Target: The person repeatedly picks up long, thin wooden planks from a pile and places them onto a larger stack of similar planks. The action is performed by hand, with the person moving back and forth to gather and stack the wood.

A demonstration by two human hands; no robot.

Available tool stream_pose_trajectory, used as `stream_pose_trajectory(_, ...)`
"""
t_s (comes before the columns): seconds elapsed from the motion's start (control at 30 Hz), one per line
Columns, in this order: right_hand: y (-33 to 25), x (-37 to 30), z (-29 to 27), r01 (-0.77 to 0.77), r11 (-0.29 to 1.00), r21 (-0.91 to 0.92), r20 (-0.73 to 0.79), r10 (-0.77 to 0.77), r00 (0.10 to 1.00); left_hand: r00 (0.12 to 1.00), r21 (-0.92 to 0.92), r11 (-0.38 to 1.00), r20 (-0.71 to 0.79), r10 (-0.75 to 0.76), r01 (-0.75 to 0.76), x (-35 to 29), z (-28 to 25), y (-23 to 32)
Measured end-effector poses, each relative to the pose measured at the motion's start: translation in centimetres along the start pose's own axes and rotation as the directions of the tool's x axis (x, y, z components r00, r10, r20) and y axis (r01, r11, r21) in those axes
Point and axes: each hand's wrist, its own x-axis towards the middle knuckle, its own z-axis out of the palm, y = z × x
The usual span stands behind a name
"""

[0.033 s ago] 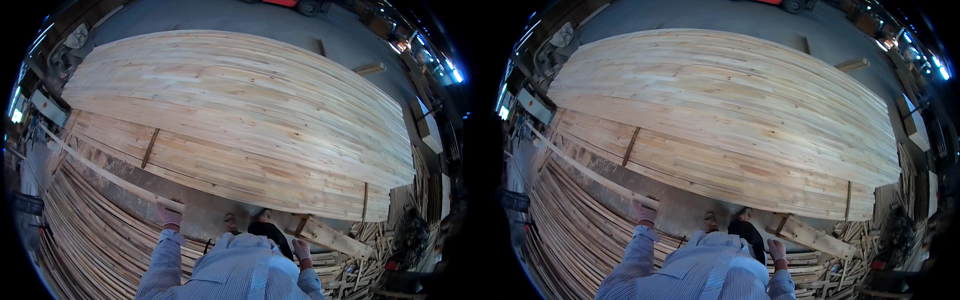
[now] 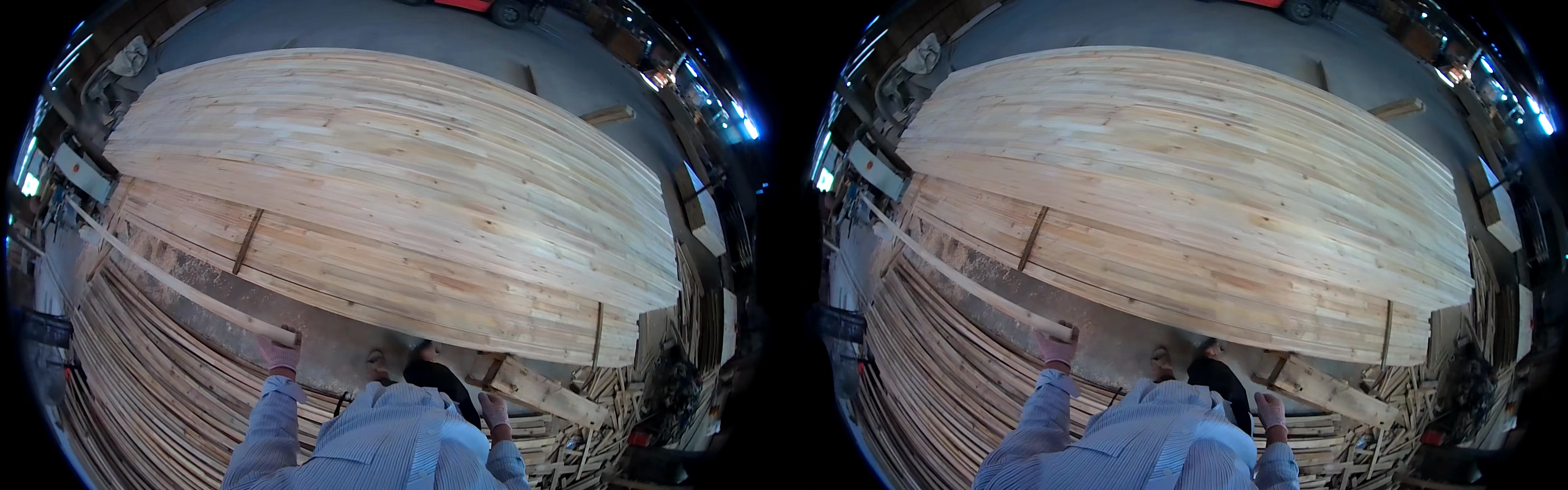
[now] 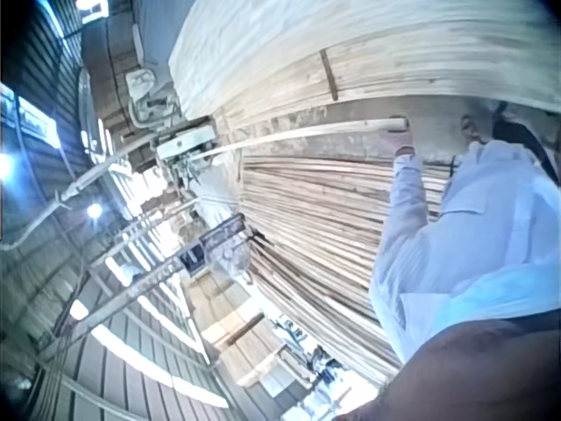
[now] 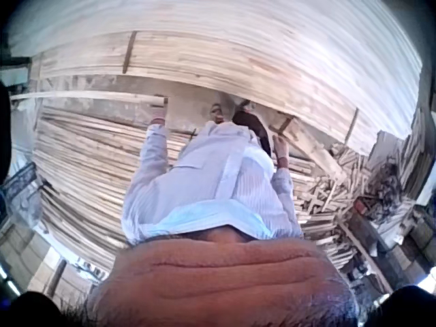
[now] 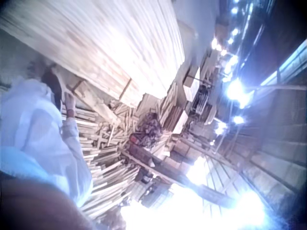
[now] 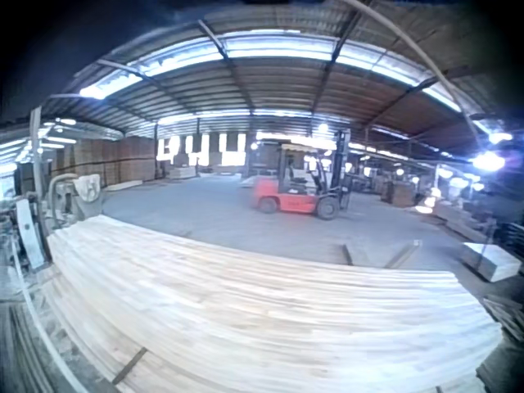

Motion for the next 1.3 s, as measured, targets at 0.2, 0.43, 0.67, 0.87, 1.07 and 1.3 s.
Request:
stream_pose_trajectory(0.2, -3.0, 8.1, -3.4, 0.129, 0.988, -0.087, 0.048, -0.126, 0.991, 0.944, 0.008, 1.0, -0.329, -0.008, 0.011, -2.7, 1.0, -6.2)
stream_pose_trajectory(0.43, -16.7, 19.0, -6.1, 0.579, 0.741, -0.339, -0.038, -0.626, 0.779, 0.931, 0.028, 0.994, -0.353, -0.091, 0.108, -4.6, 1.6, -11.9)
stream_pose_trajectory(0.67, -32.8, 22.2, -3.3, 0.8, 0.366, -0.476, 0.053, -0.896, 0.442, 0.964, 0.025, 0.987, -0.221, -0.15, 0.16, -3.3, 1.7, -12.4)
stream_pose_trajectory(0.87, -38.7, 22.5, 2.6, 0.81, 0.244, -0.533, 0.162, -0.91, 0.381, 0.964, -0.099, 0.982, -0.196, -0.177, 0.16, 1.3, 0.7, -10.1)
stream_pose_trajectory(1.07, -48.5, 18.6, 7.1, 0.823, 0.159, -0.545, 0.245, -0.909, 0.338, 0.959, -0.009, 0.988, -0.24, -0.151, 0.153, 7.7, 3.1, -5.5)
stream_pose_trajectory(1.3, -54.8, 17.4, 14.6, 0.735, 0.271, -0.621, 0.11, -0.899, 0.423, 0.939, 0.075, 0.948, 0.135, -0.316, 0.309, 22.2, 11.6, -0.1)
